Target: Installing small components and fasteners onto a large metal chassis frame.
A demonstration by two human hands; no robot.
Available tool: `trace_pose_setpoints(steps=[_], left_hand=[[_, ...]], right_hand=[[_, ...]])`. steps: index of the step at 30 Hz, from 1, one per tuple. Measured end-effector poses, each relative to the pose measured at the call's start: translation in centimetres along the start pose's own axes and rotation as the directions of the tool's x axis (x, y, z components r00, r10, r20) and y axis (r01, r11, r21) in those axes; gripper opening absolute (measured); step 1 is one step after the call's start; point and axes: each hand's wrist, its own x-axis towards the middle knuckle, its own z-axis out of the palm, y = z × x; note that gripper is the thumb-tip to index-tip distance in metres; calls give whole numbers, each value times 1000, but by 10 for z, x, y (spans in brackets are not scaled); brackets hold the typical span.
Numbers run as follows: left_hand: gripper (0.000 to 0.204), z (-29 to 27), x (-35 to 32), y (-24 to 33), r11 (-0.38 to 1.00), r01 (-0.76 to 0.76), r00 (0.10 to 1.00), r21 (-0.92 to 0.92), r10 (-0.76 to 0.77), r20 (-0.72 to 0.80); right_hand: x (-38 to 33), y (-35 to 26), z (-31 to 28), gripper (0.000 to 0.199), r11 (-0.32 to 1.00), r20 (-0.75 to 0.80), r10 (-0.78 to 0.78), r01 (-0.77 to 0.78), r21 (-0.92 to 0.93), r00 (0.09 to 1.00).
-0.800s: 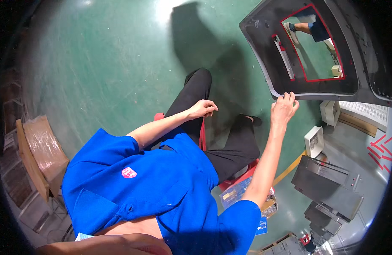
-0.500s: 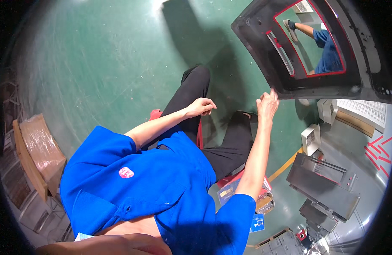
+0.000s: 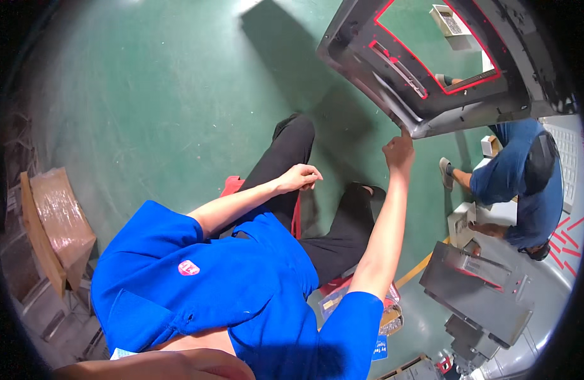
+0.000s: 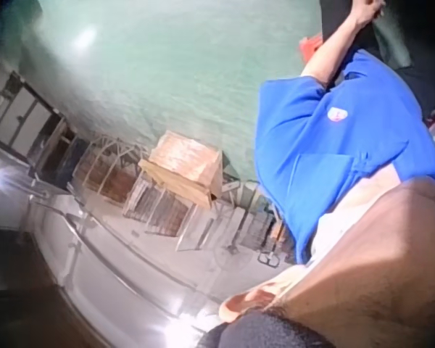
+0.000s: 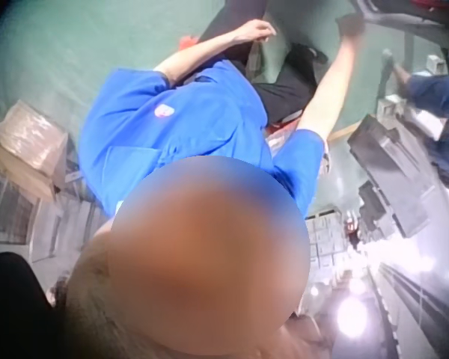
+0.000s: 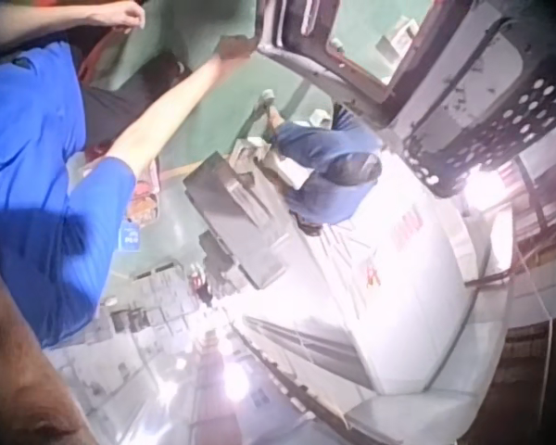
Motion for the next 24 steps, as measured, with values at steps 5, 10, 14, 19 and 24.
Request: trace_pose_setpoints(steps=[5, 10, 14, 19, 24], left_hand=[[19, 9, -2, 1, 993, -44, 999, 113, 46, -16], [21, 26, 1, 0, 998, -24, 1000, 59, 24, -2], [20, 31, -2, 0, 999, 8, 1000, 36, -8, 1], [20, 41, 9, -1, 999, 7, 1000, 36, -7, 10], [19, 42, 5, 1, 998, 0, 1000, 66, -1, 9]], right_hand=[[5, 4, 3, 10, 998, 16, 23, -24, 55, 1000], [5, 3, 5, 8, 999, -111, -26, 31, 40, 993], [0, -10, 4, 7, 997, -66, 8, -3, 83, 998], [-1, -25, -13, 7, 985, 68, 127, -134, 111, 990], [0, -26, -9, 12, 980, 106, 128, -142, 141, 986]])
